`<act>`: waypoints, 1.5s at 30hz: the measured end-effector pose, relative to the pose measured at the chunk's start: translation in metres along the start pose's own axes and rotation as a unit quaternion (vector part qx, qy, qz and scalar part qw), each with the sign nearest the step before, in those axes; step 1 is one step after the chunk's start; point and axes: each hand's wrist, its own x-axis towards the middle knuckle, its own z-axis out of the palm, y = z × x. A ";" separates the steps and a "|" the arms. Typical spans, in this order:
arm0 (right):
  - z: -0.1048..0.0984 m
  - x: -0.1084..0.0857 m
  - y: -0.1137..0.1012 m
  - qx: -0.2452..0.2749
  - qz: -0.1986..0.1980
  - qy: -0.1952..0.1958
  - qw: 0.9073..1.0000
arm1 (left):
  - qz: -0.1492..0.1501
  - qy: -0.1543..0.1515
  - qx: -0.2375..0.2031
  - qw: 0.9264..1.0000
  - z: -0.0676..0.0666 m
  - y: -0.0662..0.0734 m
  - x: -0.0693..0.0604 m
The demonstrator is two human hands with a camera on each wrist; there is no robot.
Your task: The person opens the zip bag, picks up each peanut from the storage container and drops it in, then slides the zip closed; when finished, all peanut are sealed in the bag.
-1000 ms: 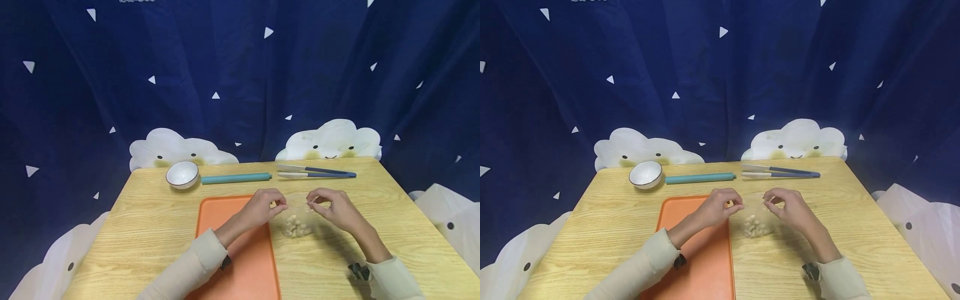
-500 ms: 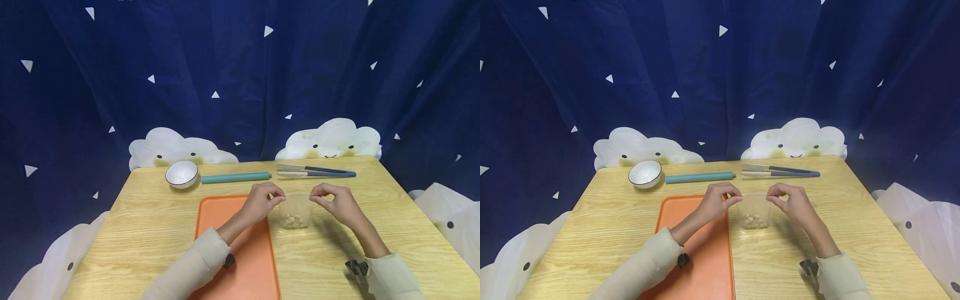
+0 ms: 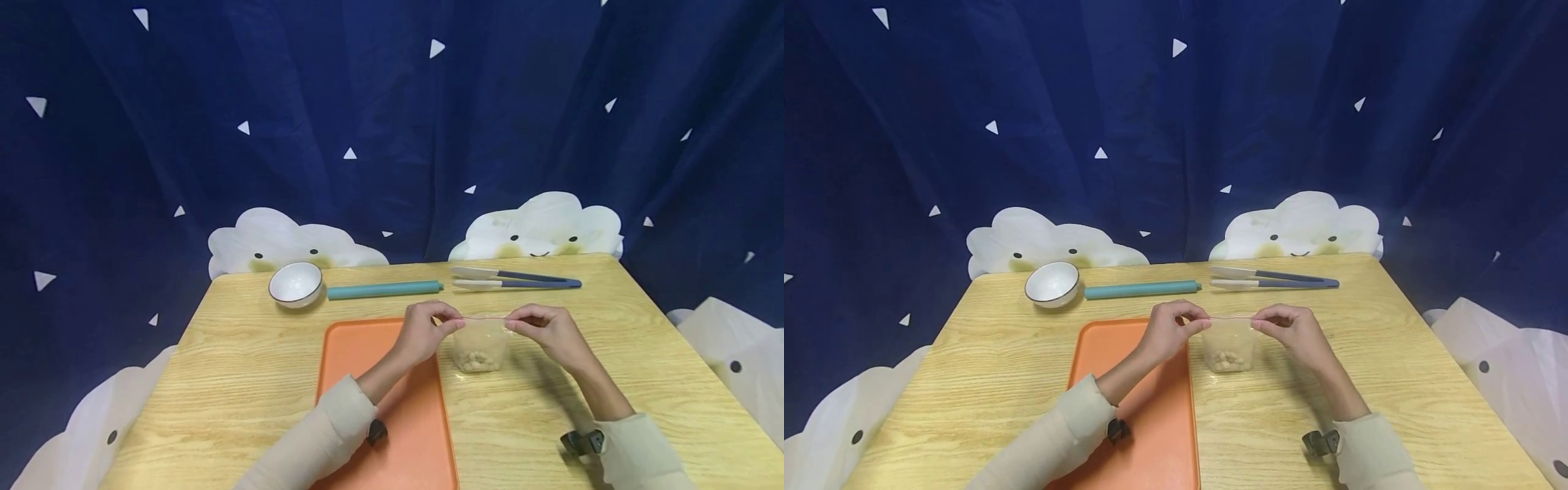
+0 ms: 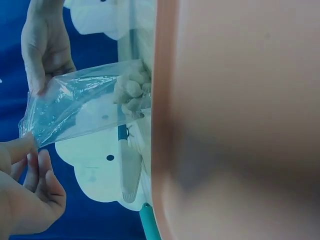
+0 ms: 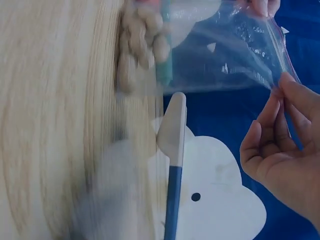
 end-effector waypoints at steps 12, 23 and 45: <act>0.001 -0.001 0.001 0.041 0.076 0.009 0.996 | -0.028 0.009 -0.008 1.000 0.007 -0.005 0.000; 0.004 0.003 0.006 0.043 0.089 -0.003 0.995 | -0.033 0.014 -0.025 0.999 0.017 -0.003 -0.002; 0.016 0.005 0.000 0.046 0.061 0.004 0.997 | -0.026 0.015 -0.053 0.998 0.023 -0.006 -0.002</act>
